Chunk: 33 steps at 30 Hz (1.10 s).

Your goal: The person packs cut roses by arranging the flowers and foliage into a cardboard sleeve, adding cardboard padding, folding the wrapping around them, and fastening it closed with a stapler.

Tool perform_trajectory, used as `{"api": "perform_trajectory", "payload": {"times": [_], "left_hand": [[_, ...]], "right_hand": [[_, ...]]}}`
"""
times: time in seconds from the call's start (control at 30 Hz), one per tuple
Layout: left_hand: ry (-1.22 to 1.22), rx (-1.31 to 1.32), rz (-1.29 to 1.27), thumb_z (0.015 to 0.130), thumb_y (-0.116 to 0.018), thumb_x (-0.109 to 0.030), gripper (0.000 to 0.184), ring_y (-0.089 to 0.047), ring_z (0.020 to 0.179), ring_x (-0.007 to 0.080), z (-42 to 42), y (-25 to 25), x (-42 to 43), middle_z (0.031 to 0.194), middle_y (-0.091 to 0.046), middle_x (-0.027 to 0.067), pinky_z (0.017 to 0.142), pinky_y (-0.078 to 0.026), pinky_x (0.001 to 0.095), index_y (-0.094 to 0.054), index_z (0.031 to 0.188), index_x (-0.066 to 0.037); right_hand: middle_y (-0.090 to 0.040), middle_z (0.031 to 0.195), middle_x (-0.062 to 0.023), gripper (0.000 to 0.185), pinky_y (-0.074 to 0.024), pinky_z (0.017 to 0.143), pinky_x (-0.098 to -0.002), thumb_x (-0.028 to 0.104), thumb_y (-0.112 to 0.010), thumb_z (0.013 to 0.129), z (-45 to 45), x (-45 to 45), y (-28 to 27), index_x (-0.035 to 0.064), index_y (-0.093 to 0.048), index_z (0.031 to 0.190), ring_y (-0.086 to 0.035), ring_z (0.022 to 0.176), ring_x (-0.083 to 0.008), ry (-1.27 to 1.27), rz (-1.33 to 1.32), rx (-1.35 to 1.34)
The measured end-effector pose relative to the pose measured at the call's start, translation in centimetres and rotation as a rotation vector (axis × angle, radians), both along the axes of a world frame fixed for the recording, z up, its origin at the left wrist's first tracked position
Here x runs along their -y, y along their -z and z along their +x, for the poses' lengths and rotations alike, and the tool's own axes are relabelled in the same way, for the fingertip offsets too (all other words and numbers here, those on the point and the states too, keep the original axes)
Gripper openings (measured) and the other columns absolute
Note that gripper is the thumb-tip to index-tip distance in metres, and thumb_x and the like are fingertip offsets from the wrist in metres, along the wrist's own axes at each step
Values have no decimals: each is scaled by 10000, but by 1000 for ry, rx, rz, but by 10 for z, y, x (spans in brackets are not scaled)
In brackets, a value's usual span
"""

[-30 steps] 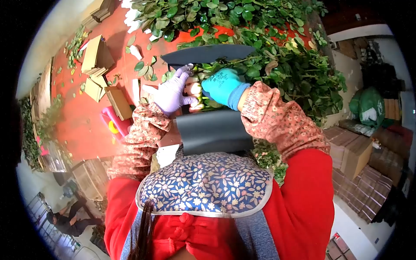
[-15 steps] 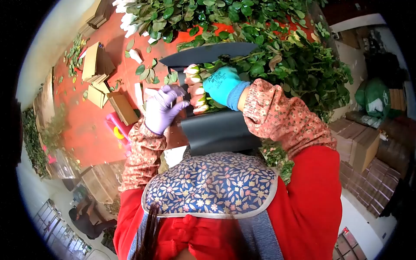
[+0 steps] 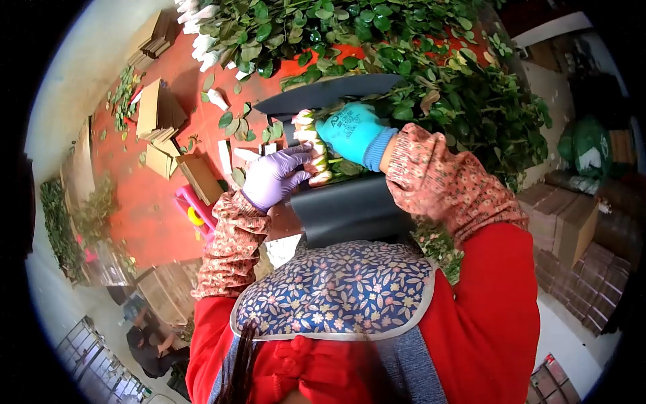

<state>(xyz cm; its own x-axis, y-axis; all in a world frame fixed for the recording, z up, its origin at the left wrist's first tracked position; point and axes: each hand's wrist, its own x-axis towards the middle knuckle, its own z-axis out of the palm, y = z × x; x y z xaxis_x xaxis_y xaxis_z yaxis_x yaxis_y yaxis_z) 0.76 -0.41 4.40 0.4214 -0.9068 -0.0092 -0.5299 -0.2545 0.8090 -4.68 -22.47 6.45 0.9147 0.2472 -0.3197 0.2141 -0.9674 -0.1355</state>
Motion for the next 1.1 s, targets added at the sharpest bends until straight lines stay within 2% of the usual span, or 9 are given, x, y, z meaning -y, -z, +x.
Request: {"api": "perform_trajectory", "payload": {"times": [0.13, 0.27, 0.53, 0.6, 0.63, 0.77, 0.93, 0.97, 1.1], "left_hand": [[-48, -1, 11, 839, -704, -138, 292, -643, 1115, 271, -3, -5, 1, 1136, -699, 96, 865, -534, 362, -701, 1126, -84], [-24, 8, 87, 841, -703, -147, 280, -658, 1059, 276, -1, -2, -1, 1099, -705, 94, 849, -535, 367, -698, 1111, -77], [-168, 210, 39, 816, -740, -268, 439, -682, 948, 293, -2, -3, 9, 1367, -562, 86, 785, -550, 381, -640, 1212, -106], [-150, 234, 63, 810, -749, -310, 500, -683, 946, 297, -3, 1, 11, 1396, -539, 92, 780, -554, 383, -618, 1243, -100], [-137, 219, 117, 810, -750, -315, 509, -683, 948, 297, -5, 1, 12, 1399, -536, 102, 781, -554, 384, -614, 1249, -94], [-179, 118, 142, 745, -822, -284, 623, -627, 1122, 343, -5, 4, 13, 1398, -539, 123, 921, -529, 387, -587, 1279, -65], [-115, 155, 185, 742, -816, -226, 646, -613, 1123, 386, 5, 7, 14, 1503, -423, 137, 907, -530, 417, -543, 1303, -60], [-85, 206, 197, 766, -782, -289, 643, -669, 985, 361, 9, 8, 15, 1531, -383, 117, 835, -546, 434, -536, 1322, -80], [-45, 246, 193, 767, -784, -310, 640, -672, 1014, 333, 19, 23, 8, 1530, -396, 93, 843, -549, 415, -545, 1318, -90]], "right_hand": [[-703, 790, -122, 165, -514, 538, -552, 118, -656, 783, 4, -6, 20, 69, -694, 937, -707, 725, -325, -32, -203, -51], [-704, 764, -114, 150, -505, 518, -555, 122, -660, 781, 10, -7, 32, 66, -709, 912, -706, 711, -329, -25, -190, -95], [-656, 686, -76, 143, -509, 562, -476, 193, -589, 862, 10, 3, 24, 85, -613, 952, -675, 635, -297, -104, -134, -67], [-646, 684, -83, 236, -500, 565, -480, 256, -578, 894, 8, 2, -4, 87, -630, 1049, -657, 630, -301, 42, 30, -48], [-649, 700, -98, 352, -499, 580, -479, 308, -558, 918, 4, -1, -11, 103, -628, 1196, -650, 644, -305, 121, 43, 6], [-688, 774, -85, 416, -499, 569, -451, 219, -523, 919, 12, 1, 9, 101, -552, 1317, -674, 669, -283, 48, 42, 20], [-712, 854, -114, 394, -528, 634, -471, 197, -530, 907, 15, -5, 10, 86, -557, 1285, -701, 753, -303, 78, 59, -26], [-714, 864, -120, 383, -532, 641, -472, 190, -531, 905, 15, -4, 13, 80, -560, 1271, -704, 762, -308, 72, 85, -11], [-644, 673, -112, 370, -477, 530, -459, 224, -549, 917, 13, 1, 39, 46, -608, 1237, -633, 580, -314, 20, 232, 168]]}}
